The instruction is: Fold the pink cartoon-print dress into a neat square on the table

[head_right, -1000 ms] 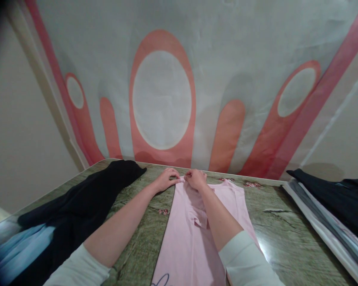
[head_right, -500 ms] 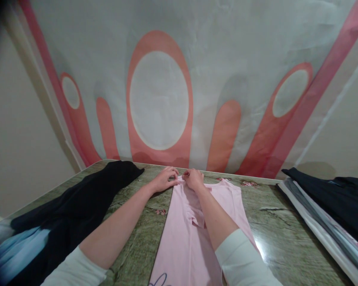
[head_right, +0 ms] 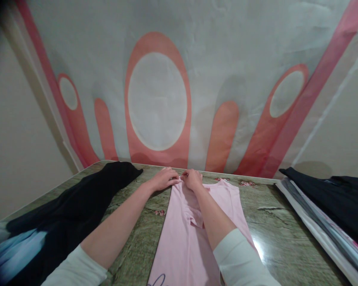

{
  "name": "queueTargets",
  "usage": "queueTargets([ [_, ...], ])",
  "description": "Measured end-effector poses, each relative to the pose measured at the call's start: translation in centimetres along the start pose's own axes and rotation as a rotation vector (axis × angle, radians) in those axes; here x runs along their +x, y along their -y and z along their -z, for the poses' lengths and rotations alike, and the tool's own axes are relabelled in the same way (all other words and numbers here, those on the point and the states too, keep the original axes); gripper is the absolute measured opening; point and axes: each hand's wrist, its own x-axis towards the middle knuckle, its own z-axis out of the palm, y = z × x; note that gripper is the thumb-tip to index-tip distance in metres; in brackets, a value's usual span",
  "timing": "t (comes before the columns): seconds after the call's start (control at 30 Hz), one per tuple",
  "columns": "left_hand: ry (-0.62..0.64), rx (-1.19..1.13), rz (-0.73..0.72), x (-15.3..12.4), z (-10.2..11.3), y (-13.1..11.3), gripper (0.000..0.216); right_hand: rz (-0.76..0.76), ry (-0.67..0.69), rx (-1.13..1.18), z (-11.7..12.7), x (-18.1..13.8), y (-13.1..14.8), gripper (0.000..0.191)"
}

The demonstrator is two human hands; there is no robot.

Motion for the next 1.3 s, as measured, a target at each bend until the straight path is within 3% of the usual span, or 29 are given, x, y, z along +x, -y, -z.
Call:
queueTargets([
  [0.53, -0.15, 0.161, 0.137, 0.4, -1.9, -0.4, 0.025, 0.024, -0.04, -0.018, -0.3, -0.4, 0.0, 0.02],
  [0.73, -0.221, -0.012, 0.231, 0.0, -2.7, 0.9, 0.029, 0.028, -0.046, -0.013, -0.4, -0.4, 0.0, 0.018],
  [0.97, -0.144, -0.276, 0.165, 0.0, -2.5, 3.5, 0.009, 0.036, -0.054, -0.012, -0.3, -0.3, 0.0, 0.019],
  [1.13, -0.145, -0.163, 0.119, -0.2, -3.1, 3.7, 0.011, 0.039, -0.06, 0.003, -0.4, -0.5, 0.0, 0.02],
  [1.3, -0.185, -0.057, 0.234, 0.1, -3.7, 2.8, 0.017, 0.032, -0.067, -0.004, -0.3, -0.4, 0.0, 0.02],
])
